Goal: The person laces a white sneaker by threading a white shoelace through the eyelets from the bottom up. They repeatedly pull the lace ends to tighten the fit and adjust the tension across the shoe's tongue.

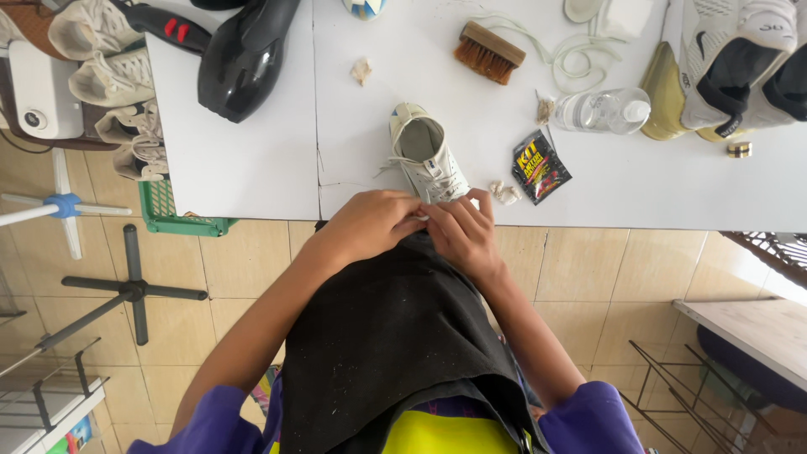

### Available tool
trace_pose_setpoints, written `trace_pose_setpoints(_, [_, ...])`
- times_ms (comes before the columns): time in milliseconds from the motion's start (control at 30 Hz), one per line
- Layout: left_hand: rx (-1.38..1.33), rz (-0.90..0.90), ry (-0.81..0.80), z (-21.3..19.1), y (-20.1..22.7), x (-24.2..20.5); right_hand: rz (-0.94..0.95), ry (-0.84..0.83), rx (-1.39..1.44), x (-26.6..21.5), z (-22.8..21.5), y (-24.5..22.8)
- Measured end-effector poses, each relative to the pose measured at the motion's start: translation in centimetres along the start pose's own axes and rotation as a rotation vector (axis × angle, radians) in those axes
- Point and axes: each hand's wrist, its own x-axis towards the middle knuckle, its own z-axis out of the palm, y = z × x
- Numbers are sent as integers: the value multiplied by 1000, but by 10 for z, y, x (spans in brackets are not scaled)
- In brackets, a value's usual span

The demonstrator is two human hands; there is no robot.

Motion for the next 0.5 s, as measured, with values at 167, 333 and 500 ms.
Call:
trace_pose_setpoints(167, [-136, 175, -37, -68, 43, -29, 24, -39, 129, 63, -82, -46])
trace_pose_setpoints(333, [43, 513, 14, -60, 47, 4, -10, -98, 270, 92, -138, -62])
trace_pose_setpoints(500, [-212, 713, -116, -80, 106, -23, 33, -31, 481, 123, -184, -70])
